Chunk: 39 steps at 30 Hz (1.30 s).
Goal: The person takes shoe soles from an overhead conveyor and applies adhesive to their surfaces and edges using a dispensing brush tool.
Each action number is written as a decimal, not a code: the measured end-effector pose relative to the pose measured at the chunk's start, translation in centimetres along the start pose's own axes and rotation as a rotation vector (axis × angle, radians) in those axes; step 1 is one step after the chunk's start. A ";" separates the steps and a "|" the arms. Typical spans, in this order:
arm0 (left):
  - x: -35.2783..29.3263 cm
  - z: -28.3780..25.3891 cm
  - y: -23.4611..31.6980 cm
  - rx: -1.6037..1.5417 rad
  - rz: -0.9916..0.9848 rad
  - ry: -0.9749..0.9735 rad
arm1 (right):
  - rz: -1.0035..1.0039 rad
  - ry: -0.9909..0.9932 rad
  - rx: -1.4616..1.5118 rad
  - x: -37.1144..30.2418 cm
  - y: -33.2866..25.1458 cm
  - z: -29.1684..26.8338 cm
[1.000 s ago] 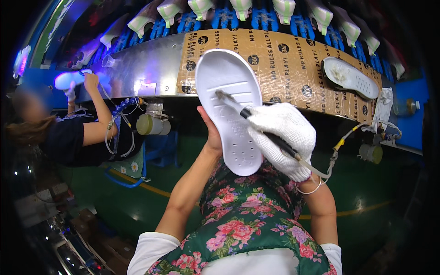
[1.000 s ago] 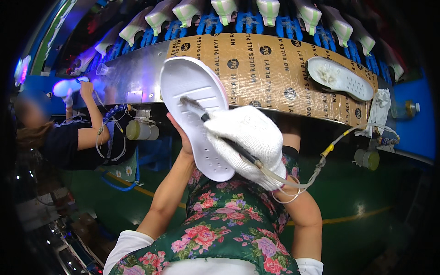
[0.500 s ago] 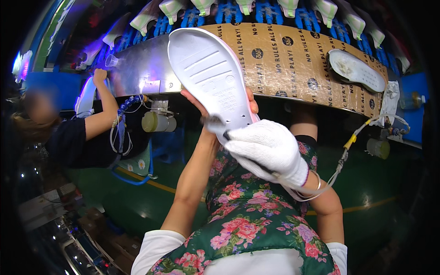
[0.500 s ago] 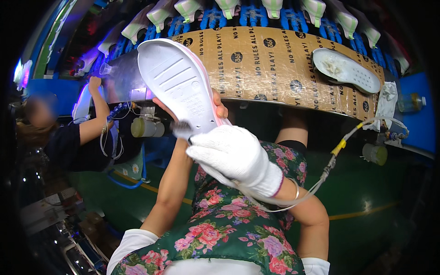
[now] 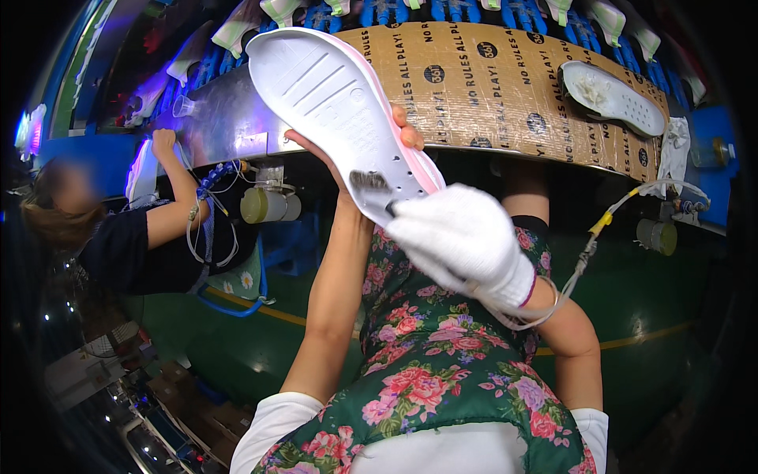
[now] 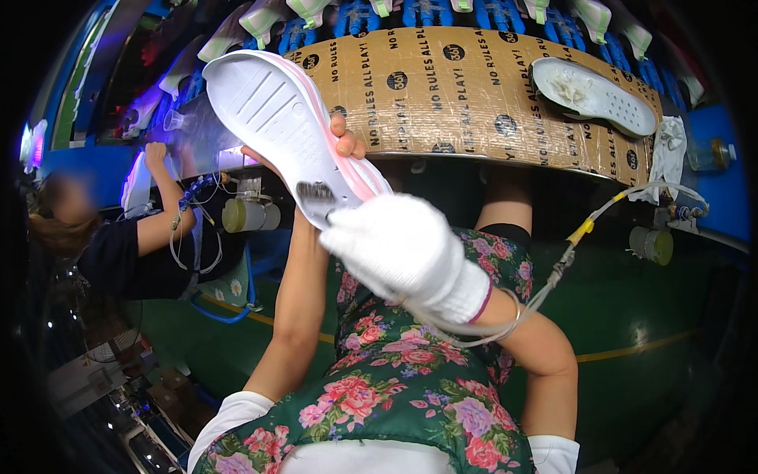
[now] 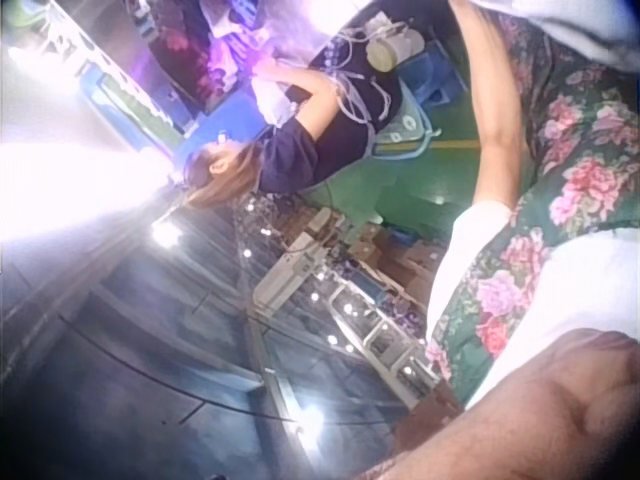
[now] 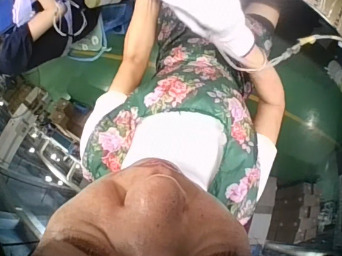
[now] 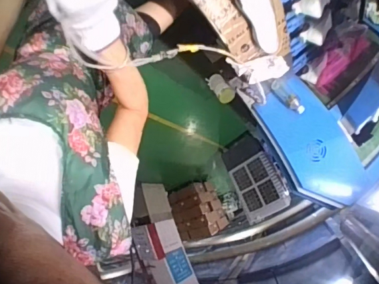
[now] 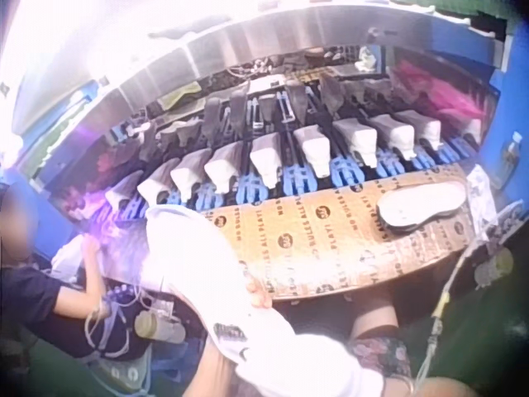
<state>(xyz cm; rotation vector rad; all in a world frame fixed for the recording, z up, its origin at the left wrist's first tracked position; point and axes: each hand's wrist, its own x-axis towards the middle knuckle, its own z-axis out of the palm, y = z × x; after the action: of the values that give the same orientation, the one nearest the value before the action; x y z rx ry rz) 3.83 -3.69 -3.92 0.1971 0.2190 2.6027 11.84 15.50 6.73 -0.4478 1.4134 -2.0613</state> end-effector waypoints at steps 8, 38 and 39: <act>0.7 0.3 -0.3 -0.049 0.006 -0.055 | -0.851 0.368 -0.868 -0.5 3.0 0.0; 3.6 0.9 0.5 0.265 -0.619 -0.069 | -0.657 0.253 -0.932 -1.5 3.8 0.0; 3.8 1.1 0.5 0.279 -0.678 -0.032 | -0.695 0.255 -1.032 -1.5 4.3 -0.1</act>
<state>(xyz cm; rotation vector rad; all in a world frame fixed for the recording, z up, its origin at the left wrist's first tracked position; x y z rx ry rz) 0.57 -2.10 -2.34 0.2164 0.5357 1.8892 14.13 15.41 2.75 -1.2556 2.7385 -1.6956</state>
